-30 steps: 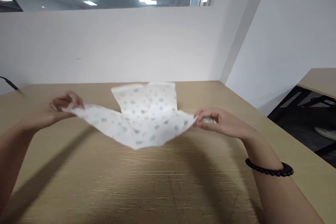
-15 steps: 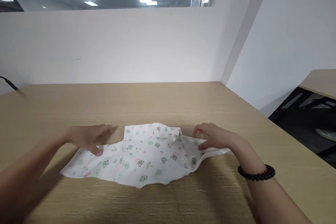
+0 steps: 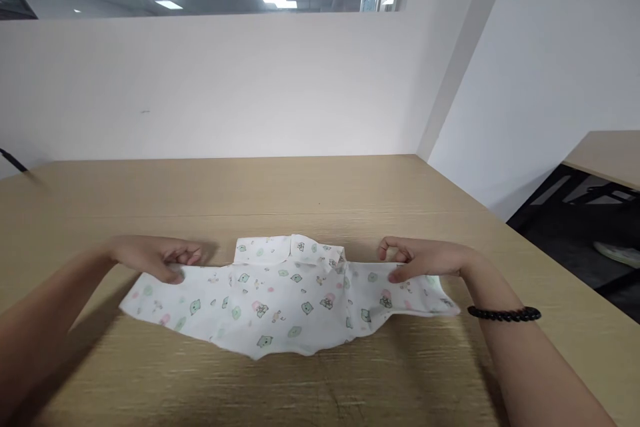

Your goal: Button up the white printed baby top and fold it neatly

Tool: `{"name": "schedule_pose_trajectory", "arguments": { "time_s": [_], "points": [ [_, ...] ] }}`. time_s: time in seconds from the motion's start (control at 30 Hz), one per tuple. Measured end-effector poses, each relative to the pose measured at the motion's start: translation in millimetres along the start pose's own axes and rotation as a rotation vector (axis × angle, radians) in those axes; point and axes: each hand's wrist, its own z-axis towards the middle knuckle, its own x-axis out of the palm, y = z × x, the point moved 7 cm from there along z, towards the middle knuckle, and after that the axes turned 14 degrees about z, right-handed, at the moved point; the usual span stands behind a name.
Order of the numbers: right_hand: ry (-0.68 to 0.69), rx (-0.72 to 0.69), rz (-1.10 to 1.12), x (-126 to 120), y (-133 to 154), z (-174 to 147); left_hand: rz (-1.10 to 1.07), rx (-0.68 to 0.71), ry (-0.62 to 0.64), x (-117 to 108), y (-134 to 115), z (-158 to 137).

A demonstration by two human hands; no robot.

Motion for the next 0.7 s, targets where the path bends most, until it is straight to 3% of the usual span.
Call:
{"name": "schedule_pose_trajectory", "arguments": {
  "time_s": [0.1, 0.17, 0.3, 0.33, 0.43, 0.47, 0.6, 0.7],
  "points": [
    [0.086, 0.039, 0.203, -5, -11, -12, -0.109, 0.026, 0.070, 3, 11, -7],
    [0.057, -0.028, 0.337, -8, -4, -15, -0.128, 0.047, 0.040, -1, 14, -13],
    [-0.059, -0.350, 0.727, 9, 45, -4, -0.127, 0.036, -0.053, -10, 18, -24],
    [0.000, -0.465, 0.769, 24, 63, 1, -0.143, 0.025, -0.060, -11, 19, -26],
    [0.289, -0.607, 0.568, 87, 103, 17, -0.183, 0.017, -0.065, -12, 20, -28],
    [0.265, -0.617, 0.466, 101, 107, 23, -0.185, 0.019, -0.058, -11, 20, -28],
    [-0.050, -0.655, -0.040, 131, 105, 36, -0.173, 0.029, -0.049, -11, 20, -29],
    [-0.151, -0.658, -0.399, 149, 94, 37, -0.162, 0.052, -0.023, -10, 19, -32]
  ]
}}
